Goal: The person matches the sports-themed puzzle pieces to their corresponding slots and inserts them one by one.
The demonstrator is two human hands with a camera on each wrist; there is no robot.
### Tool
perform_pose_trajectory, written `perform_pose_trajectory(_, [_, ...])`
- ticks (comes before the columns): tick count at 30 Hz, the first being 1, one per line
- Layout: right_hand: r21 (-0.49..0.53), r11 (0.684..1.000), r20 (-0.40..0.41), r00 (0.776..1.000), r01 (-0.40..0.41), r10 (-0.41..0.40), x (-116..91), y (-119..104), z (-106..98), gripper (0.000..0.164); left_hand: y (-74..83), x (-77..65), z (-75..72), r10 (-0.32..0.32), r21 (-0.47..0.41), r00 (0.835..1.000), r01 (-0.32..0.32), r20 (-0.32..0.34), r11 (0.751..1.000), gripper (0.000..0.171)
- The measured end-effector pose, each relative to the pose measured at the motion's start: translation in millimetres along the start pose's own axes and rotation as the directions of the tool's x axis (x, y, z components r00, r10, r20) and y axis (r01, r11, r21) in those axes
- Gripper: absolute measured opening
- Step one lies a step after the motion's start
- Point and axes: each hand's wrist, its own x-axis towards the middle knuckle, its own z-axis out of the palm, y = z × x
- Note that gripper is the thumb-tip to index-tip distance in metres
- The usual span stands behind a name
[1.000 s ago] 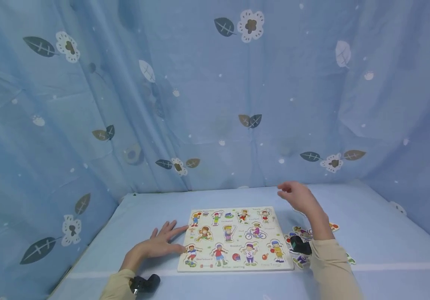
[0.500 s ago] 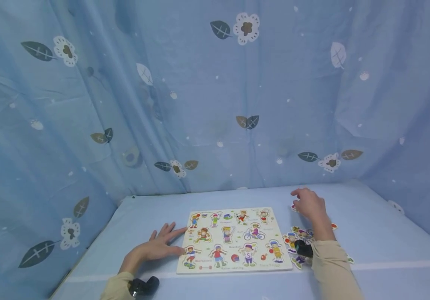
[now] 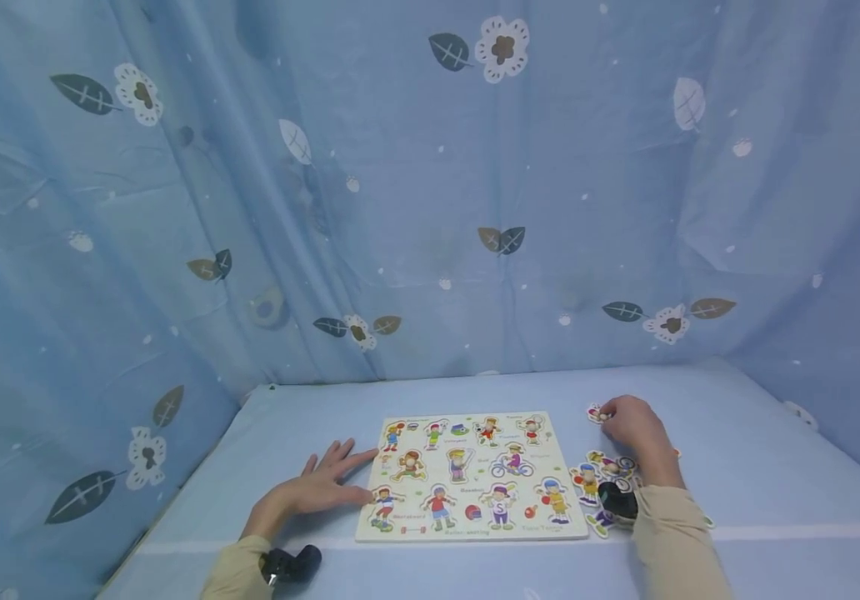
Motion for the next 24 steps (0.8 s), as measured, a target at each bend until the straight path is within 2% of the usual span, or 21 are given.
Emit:
perform_pose_trajectory(7, [0.034, 0.999, 0.000, 1.000, -0.008, 0.008, -0.6, 2.3, -2.3, 0.033, 3.6, 3.9, -1.3, -0.011, 0.004, 1.000, 0.011, 0.003, 1.000, 0.083])
perform_pose_trajectory(17, [0.006, 1.000, 0.013, 1.000, -0.025, 0.025, -1.4, -4.4, -1.0, 0.020, 1.8, 0.4, -0.2, -0.026, 0.008, 1.000, 0.026, 0.009, 1.000, 0.082])
perform_pose_trajectory(24, [-0.021, 1.000, 0.039, 0.999, -0.022, 0.023, -0.5, -4.9, -4.6, 0.019, 2.0, 0.4, -0.6, -0.010, 0.012, 1.000, 0.010, 0.008, 1.000, 0.083])
